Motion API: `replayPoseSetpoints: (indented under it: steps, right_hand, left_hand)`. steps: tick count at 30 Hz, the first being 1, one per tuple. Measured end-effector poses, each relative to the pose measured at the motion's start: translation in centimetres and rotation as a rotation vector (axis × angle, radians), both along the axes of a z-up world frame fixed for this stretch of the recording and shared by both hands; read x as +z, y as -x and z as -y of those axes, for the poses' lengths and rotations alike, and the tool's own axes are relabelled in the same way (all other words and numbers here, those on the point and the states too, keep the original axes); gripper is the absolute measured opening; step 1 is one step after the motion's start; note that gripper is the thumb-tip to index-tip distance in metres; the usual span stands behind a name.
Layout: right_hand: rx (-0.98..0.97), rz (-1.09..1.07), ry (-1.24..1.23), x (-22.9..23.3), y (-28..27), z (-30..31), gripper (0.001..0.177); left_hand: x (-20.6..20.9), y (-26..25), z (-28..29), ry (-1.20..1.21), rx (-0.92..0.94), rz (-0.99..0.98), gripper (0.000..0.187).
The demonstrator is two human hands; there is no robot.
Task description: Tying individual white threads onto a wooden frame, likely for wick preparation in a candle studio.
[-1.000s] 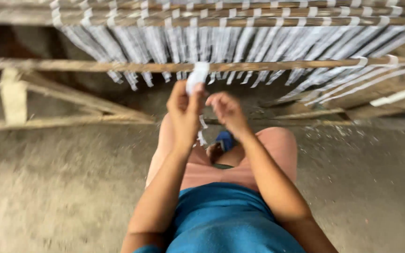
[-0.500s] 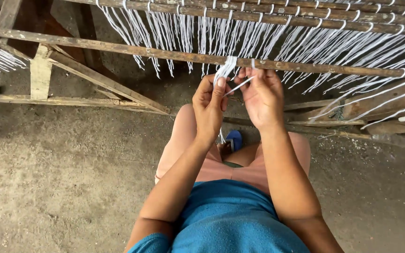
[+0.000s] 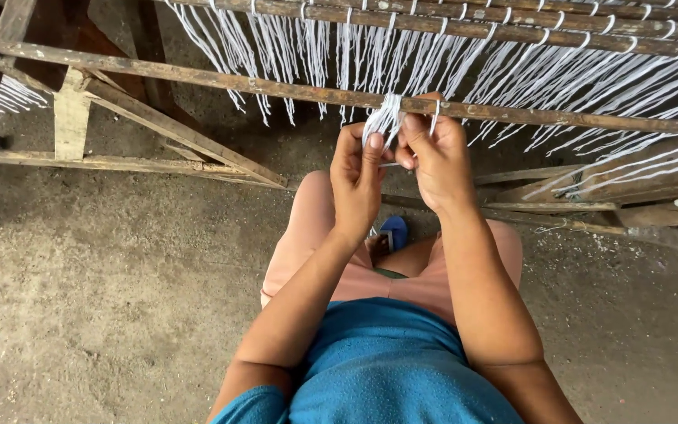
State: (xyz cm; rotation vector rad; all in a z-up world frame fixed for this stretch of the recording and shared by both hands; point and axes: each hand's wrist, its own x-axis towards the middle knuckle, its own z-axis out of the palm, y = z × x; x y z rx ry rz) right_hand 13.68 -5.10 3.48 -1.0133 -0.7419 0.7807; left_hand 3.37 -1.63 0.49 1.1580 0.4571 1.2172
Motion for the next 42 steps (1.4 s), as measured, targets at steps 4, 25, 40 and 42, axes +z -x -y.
replayPoseSetpoints:
  steps: [4,25,40,42]
  right_hand:
    - [0.014,-0.01,-0.058,0.0,-0.3,0.5,0.006]
    - [0.143,-0.377,0.11,0.5,-4.2,4.4,0.022]
    - [0.007,-0.377,0.137,1.0,-12.0,11.2,0.026]
    - [-0.001,-0.377,0.141,1.1,-12.5,11.2,0.026]
  left_hand:
    - [-0.4,0.0,-0.1,-0.051,-0.036,-0.027,0.015]
    - [2.6,2.4,-1.1,-0.213,0.078,-0.277,0.015]
    - [1.4,2.3,-1.7,-0.302,0.13,-0.234,0.014]
    - [1.8,2.5,-1.6,-0.315,0.136,-0.246,0.013]
